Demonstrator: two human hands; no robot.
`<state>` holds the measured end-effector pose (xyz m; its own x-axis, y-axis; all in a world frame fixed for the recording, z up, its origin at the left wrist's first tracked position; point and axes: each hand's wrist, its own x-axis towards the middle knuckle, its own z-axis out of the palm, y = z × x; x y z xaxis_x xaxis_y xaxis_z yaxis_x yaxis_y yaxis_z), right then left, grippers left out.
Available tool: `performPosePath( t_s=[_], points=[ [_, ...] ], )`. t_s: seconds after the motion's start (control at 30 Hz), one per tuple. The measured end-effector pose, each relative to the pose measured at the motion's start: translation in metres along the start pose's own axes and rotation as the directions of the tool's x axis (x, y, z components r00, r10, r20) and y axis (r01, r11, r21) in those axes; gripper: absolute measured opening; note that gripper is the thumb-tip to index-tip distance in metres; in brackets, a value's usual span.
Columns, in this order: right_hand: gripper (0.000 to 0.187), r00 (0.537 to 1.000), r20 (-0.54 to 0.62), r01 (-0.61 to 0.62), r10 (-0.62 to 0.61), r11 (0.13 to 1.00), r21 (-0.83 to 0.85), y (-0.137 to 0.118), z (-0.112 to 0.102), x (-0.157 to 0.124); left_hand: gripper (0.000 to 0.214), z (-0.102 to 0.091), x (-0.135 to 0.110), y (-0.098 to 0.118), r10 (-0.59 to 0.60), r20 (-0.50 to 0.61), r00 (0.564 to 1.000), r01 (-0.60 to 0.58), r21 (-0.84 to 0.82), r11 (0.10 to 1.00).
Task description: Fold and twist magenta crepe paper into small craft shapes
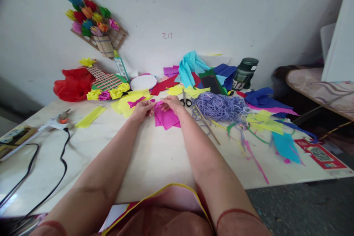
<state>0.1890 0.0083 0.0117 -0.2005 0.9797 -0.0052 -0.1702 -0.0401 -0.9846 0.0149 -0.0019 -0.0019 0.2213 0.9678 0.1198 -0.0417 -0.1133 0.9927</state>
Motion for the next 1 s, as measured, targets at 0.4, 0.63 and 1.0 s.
performPosePath(
  t_s=[0.4,0.63,1.0],
  points=[
    [0.019,0.998,-0.04,0.035,-0.038,0.997,-0.071,-0.0007,0.0001,0.0005,0.032,-0.001,0.0027,-0.004,-0.004,0.004,1.0,0.004,0.006,1.0],
    [0.014,1.0,-0.029,0.008,-0.008,1.0,0.008,-0.0027,0.0014,0.0,0.034,0.0005,0.0007,-0.0013,-0.011,-0.003,1.0,0.011,0.004,1.0],
    [0.016,0.997,0.038,0.066,-0.062,0.991,-0.118,-0.0001,0.0059,0.0001,0.035,0.0012,0.0012,-0.0003,-0.021,0.046,0.999,0.02,0.022,1.0]
  ],
)
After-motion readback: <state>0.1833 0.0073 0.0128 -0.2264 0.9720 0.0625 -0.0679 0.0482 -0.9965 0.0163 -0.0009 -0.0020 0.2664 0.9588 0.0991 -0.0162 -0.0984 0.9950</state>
